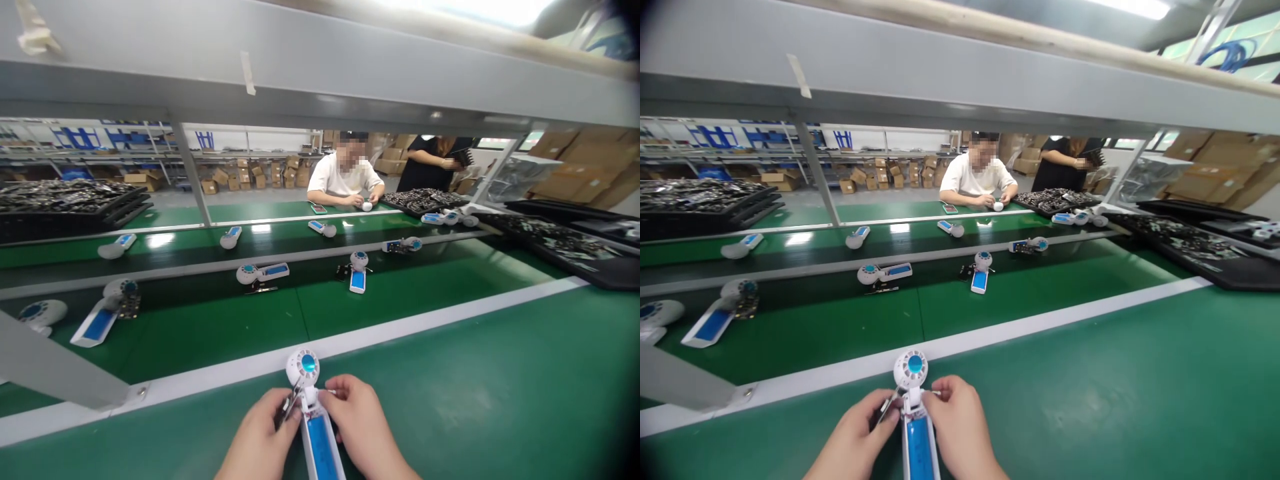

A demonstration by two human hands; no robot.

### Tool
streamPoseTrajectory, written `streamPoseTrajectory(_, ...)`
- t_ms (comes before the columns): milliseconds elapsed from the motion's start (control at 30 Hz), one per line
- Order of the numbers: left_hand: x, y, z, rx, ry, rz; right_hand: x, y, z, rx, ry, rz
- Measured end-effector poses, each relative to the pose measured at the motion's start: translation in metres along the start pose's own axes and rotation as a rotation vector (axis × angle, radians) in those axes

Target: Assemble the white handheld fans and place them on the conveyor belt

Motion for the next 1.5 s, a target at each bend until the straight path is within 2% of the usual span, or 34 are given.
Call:
streamPoseTrajectory(100,-0.001,-0.001,0.005,0.048,0.047,-0.007,0.002,-0.004,0.002,-0.001,-0.012,0.075)
streamPoseTrajectory(200,-0.004,0.002,0.008,0.069,-0.01,-0.089,0.006,-0.002,-0.003,0.005,-0.008,0.122)
streamPoseTrajectory(333,-0.003,0.004,0.008,0.054,-0.13,-0.157,0.021,0.01,-0.012,0.015,0.145,0.183)
streamPoseTrajectory(433,0.001,0.002,0.006,0.055,-0.163,-0.138,0.019,0.018,-0.01,-0.005,0.175,0.11)
streamPoseTrajectory(567,0.0,0.001,0.005,0.056,-0.159,-0.115,0.004,0.017,-0.004,0.014,0.018,0.013)
streamPoseTrajectory(667,0.0,0.002,0.005,0.056,-0.145,-0.036,-0.01,0.013,0.001,0.052,-0.043,-0.054)
streamPoseTrajectory(800,-0.004,0.005,-0.001,0.077,-0.125,0.089,-0.026,0.016,0.012,0.066,0.01,-0.208)
streamPoseTrajectory(933,-0.009,0.008,-0.013,0.154,-0.218,0.17,-0.034,0.027,0.024,0.033,0.145,-0.379)
streamPoseTrajectory(1100,0.001,0.011,-0.009,0.114,-0.278,0.451,-0.039,0.044,0.035,0.07,0.418,-0.552)
streamPoseTrajectory(1400,0.01,0.016,-0.005,0.123,-0.369,0.6,-0.044,0.05,0.033,0.085,0.489,-0.453)
streamPoseTrajectory(1500,0.01,0.016,-0.005,0.115,-0.383,0.588,-0.044,0.049,0.031,0.082,0.454,-0.423)
Point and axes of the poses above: each hand's wrist, its own y-axis away from the middle knuckle, its own z-axis out of the palm, x = y × z, the point moved 7 cm from there along -y, towards the middle knuckle, and after that the axes turned 14 degrees about z, right-handed, at the moved point
